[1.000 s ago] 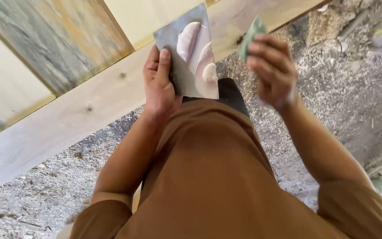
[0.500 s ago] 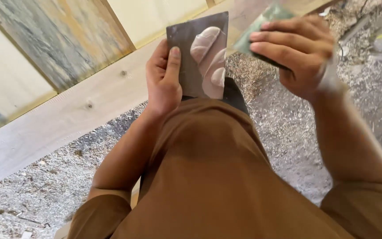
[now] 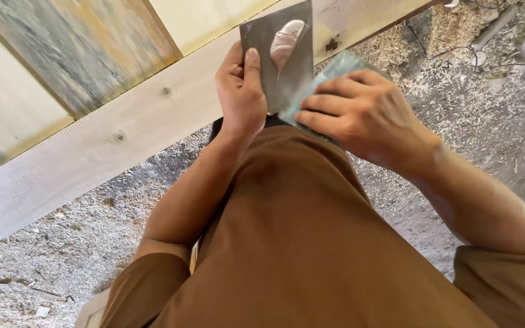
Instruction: Applying and smoothing wood putty onto a wooden door panel using scrapers.
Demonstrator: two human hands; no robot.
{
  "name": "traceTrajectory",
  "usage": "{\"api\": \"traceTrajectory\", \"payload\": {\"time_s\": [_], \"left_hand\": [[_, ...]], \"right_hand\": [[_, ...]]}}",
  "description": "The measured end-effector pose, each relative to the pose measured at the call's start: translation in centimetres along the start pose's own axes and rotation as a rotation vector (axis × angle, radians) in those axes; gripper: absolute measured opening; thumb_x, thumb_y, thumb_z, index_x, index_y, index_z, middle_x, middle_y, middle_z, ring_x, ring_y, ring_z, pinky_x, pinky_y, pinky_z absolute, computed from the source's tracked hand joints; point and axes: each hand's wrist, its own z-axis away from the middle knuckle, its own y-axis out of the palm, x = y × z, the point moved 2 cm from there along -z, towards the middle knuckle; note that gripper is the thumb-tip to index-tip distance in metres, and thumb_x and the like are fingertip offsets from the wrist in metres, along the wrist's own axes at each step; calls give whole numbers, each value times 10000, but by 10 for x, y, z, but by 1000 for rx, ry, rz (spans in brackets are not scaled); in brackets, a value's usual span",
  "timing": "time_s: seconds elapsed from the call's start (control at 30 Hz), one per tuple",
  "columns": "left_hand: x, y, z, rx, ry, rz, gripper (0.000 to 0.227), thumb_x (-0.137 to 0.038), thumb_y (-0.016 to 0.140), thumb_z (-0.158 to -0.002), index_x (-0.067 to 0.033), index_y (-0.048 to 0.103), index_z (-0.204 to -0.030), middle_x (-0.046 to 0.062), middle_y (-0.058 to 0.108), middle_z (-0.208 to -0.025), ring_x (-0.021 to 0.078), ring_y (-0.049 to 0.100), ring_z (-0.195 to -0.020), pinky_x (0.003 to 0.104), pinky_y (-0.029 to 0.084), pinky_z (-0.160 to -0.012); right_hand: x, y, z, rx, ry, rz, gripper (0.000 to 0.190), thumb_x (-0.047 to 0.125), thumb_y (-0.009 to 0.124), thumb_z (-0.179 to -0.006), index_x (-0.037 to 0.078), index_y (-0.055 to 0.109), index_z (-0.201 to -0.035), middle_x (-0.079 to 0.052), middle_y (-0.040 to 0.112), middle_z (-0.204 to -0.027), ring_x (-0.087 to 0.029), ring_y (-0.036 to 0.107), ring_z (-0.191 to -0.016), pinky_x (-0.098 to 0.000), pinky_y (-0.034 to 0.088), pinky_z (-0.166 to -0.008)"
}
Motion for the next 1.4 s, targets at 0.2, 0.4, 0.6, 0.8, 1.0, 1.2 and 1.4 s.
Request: {"api": "traceTrajectory", "payload": {"time_s": [0.2,0.4,0.6,0.8,1.0,1.2,1.4], "left_hand": [[7,-6,-12,-125,24,97,271,-144,452,-1153,19,624,-1285,48,704,-1013,83,624,-838,242,544,-729],[-25,11,-4,-106,-27,235,271,-155,455,-1160,17,611,-1300,56,698,-1027,86,623,-864,248,539,-764],[-36,11,7,-14,-71,322,229,-163,466,-1157,1,604,-1242,35,680,-980,79,604,-801,243,520,-697],[-27,5,2,-73,85,67,213,-160,482,-1187,1,620,-1205,-16,599,-860,19,474,-698,197,397,-628],[-4,15,0,-41,133,-18,221,-177,472,-1188,-14,618,-1223,-30,610,-879,16,494,-729,199,409,-626],[46,-27,-4,-152,43,56,226,-177,467,-1152,-24,622,-1210,24,668,-921,72,581,-745,232,504,-635],[55,-83,4,-275,68,23,197,-162,451,-1170,-33,600,-1157,41,651,-964,92,596,-807,257,544,-708]], "right_hand": [[-12,36,33,-259,82,-222,159,52,671,-1002,121,743,-1126,-39,738,-1189,-229,698,-1156,-396,541,-979],[4,83,25,-739,48,-386,183,74,687,-1022,57,602,-1184,-157,626,-1294,-376,617,-1261,-531,513,-1133],[-72,108,55,-698,75,-177,126,33,682,-1081,39,645,-1202,-141,672,-1320,-327,631,-1292,-498,550,-1091],[-41,8,31,-470,123,-46,159,-3,660,-1072,97,764,-1138,-35,757,-1198,-174,701,-1171,-349,507,-966],[-12,-7,8,-214,75,199,116,154,695,-1010,168,793,-1071,53,777,-1142,-133,705,-1094,-329,484,-927],[-62,91,89,-9,132,79,119,146,697,-1085,220,782,-1125,39,760,-1196,-136,681,-1158,-357,477,-964],[-103,172,106,-145,225,89,226,36,664,-1044,113,759,-1234,-31,731,-1330,-215,648,-1282,-407,472,-1064]]}}
